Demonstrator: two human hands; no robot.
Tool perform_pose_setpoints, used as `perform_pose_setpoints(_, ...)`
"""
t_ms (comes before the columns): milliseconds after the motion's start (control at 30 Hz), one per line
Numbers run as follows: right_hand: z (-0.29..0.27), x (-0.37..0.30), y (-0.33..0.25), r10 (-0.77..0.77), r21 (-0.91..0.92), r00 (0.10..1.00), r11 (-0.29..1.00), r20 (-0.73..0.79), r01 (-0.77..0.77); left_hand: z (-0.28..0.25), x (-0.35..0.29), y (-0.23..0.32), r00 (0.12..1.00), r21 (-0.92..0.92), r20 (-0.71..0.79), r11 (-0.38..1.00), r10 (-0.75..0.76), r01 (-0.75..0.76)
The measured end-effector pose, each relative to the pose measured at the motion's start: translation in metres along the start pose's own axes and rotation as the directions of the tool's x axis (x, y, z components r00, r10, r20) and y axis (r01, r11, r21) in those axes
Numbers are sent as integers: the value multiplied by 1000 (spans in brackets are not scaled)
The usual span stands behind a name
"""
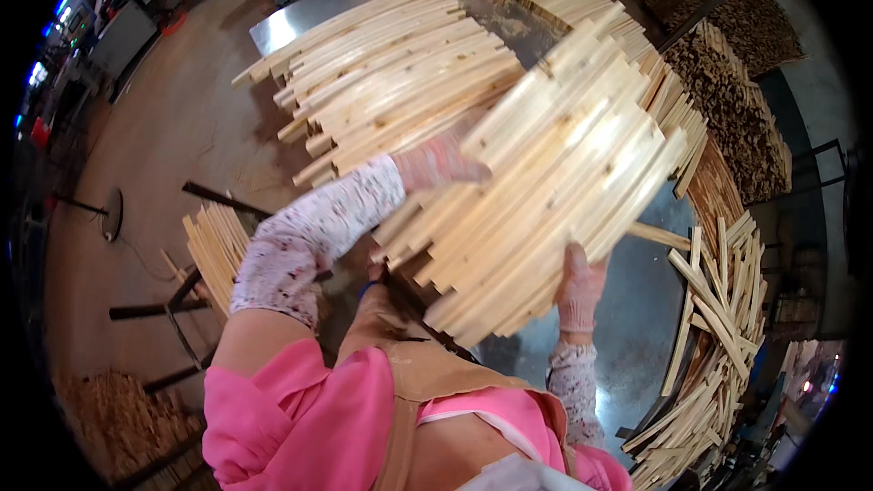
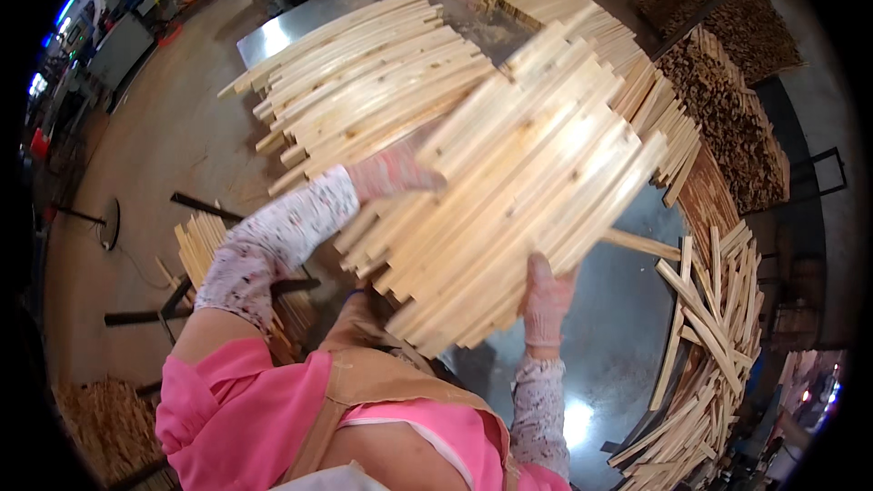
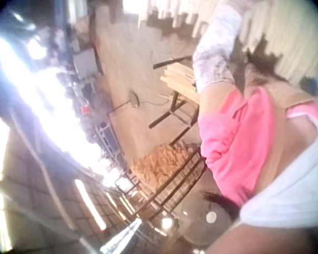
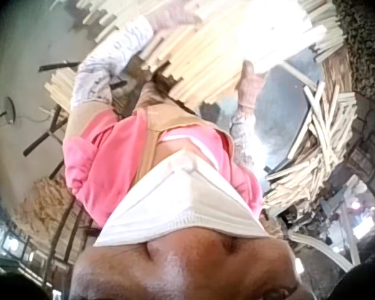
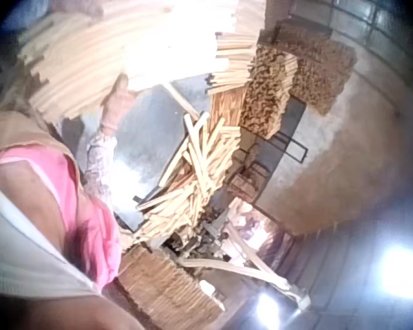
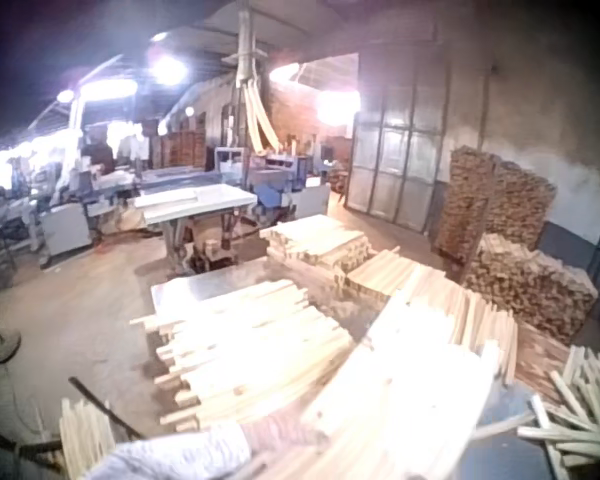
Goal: The person sorts thin wooden strips on a metal table, picking them up from a disorganized pile and arranging them into neat stacks. The person repeatedly gathers strips, aligns them, and places them into a growing organized pile on the left side of the table.
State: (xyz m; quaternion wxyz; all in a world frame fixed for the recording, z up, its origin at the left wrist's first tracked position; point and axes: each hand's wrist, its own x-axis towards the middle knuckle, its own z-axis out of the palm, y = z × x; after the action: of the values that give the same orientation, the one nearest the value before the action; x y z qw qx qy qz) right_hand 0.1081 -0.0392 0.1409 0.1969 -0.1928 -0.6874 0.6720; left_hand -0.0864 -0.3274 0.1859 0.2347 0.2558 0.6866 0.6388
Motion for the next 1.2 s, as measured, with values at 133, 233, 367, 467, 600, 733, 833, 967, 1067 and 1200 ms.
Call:
perform_pose_setpoints(133,159,53,-4,-126,-99,992,987,30,129,-177,44,18,995,420,-104,907,11,34)
perform_pose_setpoints(233,277,82,5,22,-83,997,996,-80,-28,-281,52,52,968,158,-90,957,-233,245)
perform_pose_setpoints(367,379,119,8,307,-498,911,856,274,-139,-432,89,13,974,191,-83,956,-213,225)
perform_pose_setpoints(467,415,131,-8,528,-671,754,724,390,-160,-493,102,-64,921,262,-203,888,-332,378)
perform_pose_setpoints(600,406,155,-30,634,-706,588,693,503,-144,-476,111,-116,825,500,-358,656,-438,565)
perform_pose_setpoints(733,353,190,-22,482,-697,652,710,585,102,-470,118,-113,833,665,-352,513,-426,543)
perform_pose_setpoints(833,304,258,-21,307,-804,866,572,395,164,-461,96,-107,862,806,-456,307,-222,506)
perform_pose_setpoints(967,233,352,49,-199,-928,931,155,306,338,-367,78,-100,902,929,-360,181,236,323)
perform_pose_setpoints(1067,218,384,57,174,-863,903,408,393,297,-236,27,-125,887,701,-152,680,436,-215)
perform_pose_setpoints(1200,205,390,56,216,-826,898,516,383,227,-98,-2,-119,945,893,-39,435,326,-113)
